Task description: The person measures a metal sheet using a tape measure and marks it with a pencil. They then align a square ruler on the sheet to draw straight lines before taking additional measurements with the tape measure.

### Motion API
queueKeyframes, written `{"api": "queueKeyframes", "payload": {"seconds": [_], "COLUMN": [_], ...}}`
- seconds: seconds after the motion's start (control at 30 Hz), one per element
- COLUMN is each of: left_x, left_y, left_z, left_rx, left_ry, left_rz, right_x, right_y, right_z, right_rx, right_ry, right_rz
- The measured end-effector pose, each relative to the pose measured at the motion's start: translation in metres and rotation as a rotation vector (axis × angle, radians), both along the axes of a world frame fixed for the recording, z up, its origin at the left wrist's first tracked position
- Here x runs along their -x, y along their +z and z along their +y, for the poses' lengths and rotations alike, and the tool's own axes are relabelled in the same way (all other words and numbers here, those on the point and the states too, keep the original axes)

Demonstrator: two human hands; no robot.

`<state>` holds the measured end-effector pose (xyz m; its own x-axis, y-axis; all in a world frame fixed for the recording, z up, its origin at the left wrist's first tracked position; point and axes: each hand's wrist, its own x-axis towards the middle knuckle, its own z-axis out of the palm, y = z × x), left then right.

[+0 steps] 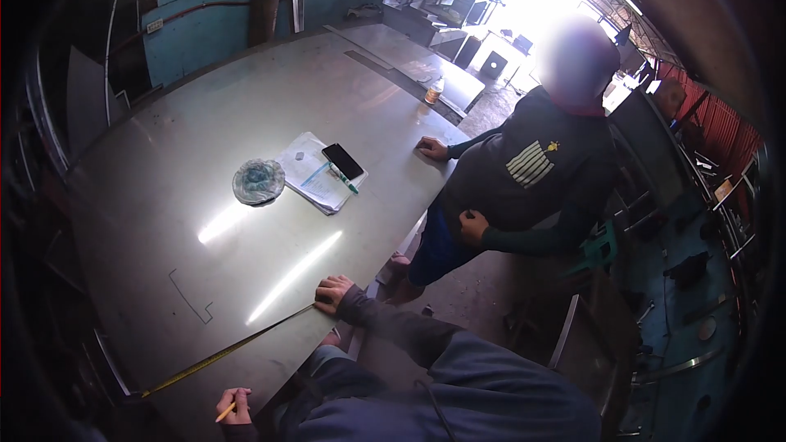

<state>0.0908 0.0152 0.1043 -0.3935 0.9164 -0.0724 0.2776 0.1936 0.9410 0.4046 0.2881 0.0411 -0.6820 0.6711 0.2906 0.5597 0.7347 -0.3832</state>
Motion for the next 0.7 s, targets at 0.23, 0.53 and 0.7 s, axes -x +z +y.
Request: {"api": "queueKeyframes", "payload": {"seconds": [0.23,0.53,0.7], "left_x": [-0.004,-0.084,-0.1], "left_y": [0.031,0.222,0.333], "left_z": [0.008,0.057,0.113], "left_rx": [0.004,-0.707,-1.115], "left_ry": [0.036,-0.681,-1.194], "left_rz": [-0.138,-0.854,-0.71], "right_x": [0.001,0.002,0.002], "right_y": [0.0,0.004,0.005], "right_z": [-0.001,-0.002,-0.002], "right_rx": [-0.002,0.025,0.027], "right_ry": [-0.019,-0.024,-0.034], "right_rz": [0.019,0.001,0.007]}}
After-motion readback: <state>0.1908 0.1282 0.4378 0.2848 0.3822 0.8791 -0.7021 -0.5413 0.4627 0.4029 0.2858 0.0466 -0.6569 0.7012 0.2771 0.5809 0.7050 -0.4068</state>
